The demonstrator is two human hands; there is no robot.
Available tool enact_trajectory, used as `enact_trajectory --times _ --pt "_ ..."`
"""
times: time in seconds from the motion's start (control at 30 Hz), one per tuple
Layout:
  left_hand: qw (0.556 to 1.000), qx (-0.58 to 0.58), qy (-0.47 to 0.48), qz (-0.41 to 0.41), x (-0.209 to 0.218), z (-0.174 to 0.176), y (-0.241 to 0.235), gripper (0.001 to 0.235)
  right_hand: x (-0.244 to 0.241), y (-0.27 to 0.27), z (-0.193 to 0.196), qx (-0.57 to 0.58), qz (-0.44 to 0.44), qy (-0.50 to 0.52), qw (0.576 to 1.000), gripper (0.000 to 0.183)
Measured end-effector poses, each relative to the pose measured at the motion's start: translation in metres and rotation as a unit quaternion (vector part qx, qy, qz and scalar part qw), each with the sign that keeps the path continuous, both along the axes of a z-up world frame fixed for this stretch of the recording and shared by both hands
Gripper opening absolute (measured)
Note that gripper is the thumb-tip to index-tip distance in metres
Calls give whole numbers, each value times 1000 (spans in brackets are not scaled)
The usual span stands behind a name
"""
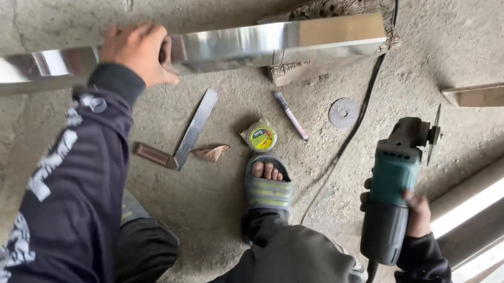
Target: Measuring, marking, and cutting metal bars using an angle grinder on a workshop floor.
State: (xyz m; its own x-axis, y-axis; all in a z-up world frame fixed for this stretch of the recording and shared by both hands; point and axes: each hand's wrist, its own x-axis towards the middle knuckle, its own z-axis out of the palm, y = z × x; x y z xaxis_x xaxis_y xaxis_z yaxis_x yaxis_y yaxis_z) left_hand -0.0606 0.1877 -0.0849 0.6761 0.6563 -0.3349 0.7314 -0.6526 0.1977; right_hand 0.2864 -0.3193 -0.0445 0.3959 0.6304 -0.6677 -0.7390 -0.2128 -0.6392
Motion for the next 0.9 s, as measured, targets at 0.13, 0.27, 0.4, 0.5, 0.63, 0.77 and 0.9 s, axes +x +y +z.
enact_trajectory --times 0.13,0.27,0.4,0.5,0.63,0.77,0.9 --pt "982 163 -64 -66 -9 -21 -38 76 -17 43 60 82 -46 41 995 85" --pt "975 186 -93 -71 10 -20 -50 79 -10 49 111 133 -68 -23 989 78" --pt "962 212 -159 -61 47 -20 -76 80 53 38 94 325 139 -14 935 111" --pt "951 134 -259 -105 109 2 -138 85 49 37 67 277 153 -1 949 103" --pt "918 54 -312 -239 145 -54 -206 68 33 61 41 225 197 31 954 91" --pt "947 45 -141 -286 156 -64 -211 29 4 66 43 106 195 -128 966 56" --pt "952 -8 -79 -294 156 -96 -213 15 -24 65 59 -96 76 -198 972 51"
